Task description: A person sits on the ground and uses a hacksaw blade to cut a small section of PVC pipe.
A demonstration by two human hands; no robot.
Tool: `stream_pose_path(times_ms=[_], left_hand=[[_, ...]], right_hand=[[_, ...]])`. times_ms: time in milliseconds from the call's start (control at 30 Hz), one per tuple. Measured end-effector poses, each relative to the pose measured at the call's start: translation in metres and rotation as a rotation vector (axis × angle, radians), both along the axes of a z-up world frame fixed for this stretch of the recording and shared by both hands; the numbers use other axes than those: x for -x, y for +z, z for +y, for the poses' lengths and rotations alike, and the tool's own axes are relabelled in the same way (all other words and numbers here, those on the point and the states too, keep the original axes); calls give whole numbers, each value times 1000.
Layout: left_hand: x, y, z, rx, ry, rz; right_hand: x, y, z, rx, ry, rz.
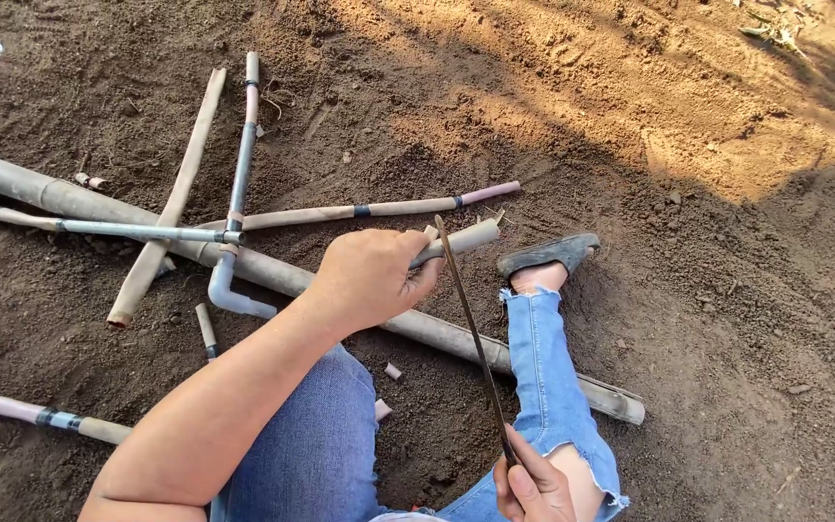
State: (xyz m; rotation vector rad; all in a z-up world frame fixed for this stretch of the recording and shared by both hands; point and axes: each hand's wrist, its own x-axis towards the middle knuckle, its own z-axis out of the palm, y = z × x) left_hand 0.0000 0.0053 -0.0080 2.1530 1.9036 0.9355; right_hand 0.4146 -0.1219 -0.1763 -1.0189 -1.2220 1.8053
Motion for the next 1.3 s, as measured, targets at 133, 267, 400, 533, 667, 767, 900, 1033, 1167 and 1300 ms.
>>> stream_pose_path(times_ms=[133,267,400,533,667,767,900,1033,1167,1300], left_hand=[[-22,-11,-3,-145,-92,192],[-26,-12,0,-171,-118,120],[-4,-14,5,28,-45,191],[-11,-14,5,-109,-66,192],[-37,-16,-9,-296,-149,162],[-23,-13,-6,-110,-155,109],[1,-18,-1,-212,7,173],[-31,-20,-15,-199,-171,427],[-40,-16,-10,-189,-204,203],[-7,-15,0,-280,25,126]], right_hand=[[31,31,10,101,-102,19],[70,76,26,206,-226,-10],[46,39,21,182,-115,14],[58,59,25,218,-172,-22],[84,69,27,219,-254,51],[92,83,34,258,-256,2],[81,63,23,204,-201,-83],[85,68,17,249,-259,-94],[98,87,38,254,-258,67],[91,74,25,251,-243,-61]])
